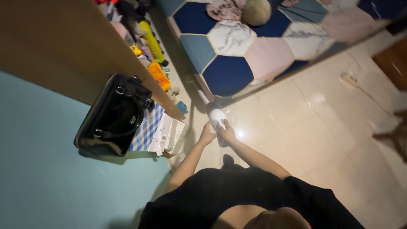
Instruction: The person assembles a handheld vacuum cleaner by connecting the handle, body, and nozzle. They then proceed to vacuum the tiled floor in a hallway and a bedroom, moving around furniture and along the edges of the room.
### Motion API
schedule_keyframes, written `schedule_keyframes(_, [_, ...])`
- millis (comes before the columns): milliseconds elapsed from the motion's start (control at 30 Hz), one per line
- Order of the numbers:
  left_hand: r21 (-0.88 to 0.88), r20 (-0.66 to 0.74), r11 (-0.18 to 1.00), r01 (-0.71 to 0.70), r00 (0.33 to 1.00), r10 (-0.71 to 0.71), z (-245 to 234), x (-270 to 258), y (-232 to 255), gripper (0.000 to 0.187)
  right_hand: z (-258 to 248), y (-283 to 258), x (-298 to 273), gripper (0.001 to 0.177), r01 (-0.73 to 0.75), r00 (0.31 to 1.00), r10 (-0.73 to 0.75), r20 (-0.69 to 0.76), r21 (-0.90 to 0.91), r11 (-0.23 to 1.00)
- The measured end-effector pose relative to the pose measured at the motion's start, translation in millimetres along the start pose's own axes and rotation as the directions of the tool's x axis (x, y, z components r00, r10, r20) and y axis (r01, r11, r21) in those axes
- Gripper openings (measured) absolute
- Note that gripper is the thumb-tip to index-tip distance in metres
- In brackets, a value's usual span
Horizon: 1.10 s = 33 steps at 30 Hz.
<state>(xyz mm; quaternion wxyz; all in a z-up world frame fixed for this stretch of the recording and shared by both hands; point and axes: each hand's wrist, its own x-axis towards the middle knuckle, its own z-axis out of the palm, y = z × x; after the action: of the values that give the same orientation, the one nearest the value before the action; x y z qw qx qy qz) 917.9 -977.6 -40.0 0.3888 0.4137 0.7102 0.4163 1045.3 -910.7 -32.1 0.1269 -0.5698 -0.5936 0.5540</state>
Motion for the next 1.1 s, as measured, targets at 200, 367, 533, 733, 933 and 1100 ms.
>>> schedule_keyframes(200, [0.099,0.160,0.995,-0.004,0.987,-0.012,5,-42,-21,0.114,16,58,-70,0.068,-0.001,0.999,-0.003,-0.052,-0.069,0.998])
schedule_keyframes(367, [0.105,0.230,0.989,-0.105,0.970,0.079,12,-94,-42,0.120,27,101,-142,0.065,0.092,0.991,-0.101,-0.088,-0.100,0.991])
schedule_keyframes(533, [0.113,0.337,0.986,-0.126,0.938,0.081,36,-156,-47,0.125,19,121,-230,0.062,-0.134,0.986,0.113,-0.124,-0.172,0.976])
schedule_keyframes(733, [0.101,0.389,0.991,-0.092,0.920,0.046,60,-225,-43,0.119,4,123,-318,0.061,-0.211,0.969,0.175,-0.177,-0.211,0.954])
schedule_keyframes(933, [0.116,0.487,0.984,-0.134,0.871,0.062,101,-290,-35,0.119,-21,150,-398,0.064,-0.232,0.953,0.171,-0.252,-0.236,0.944])
schedule_keyframes(1100, [0.072,0.597,0.986,-0.154,0.798,0.081,141,-318,-33,0.122,-30,196,-437,0.063,-0.150,0.916,0.093,-0.390,-0.117,0.982])
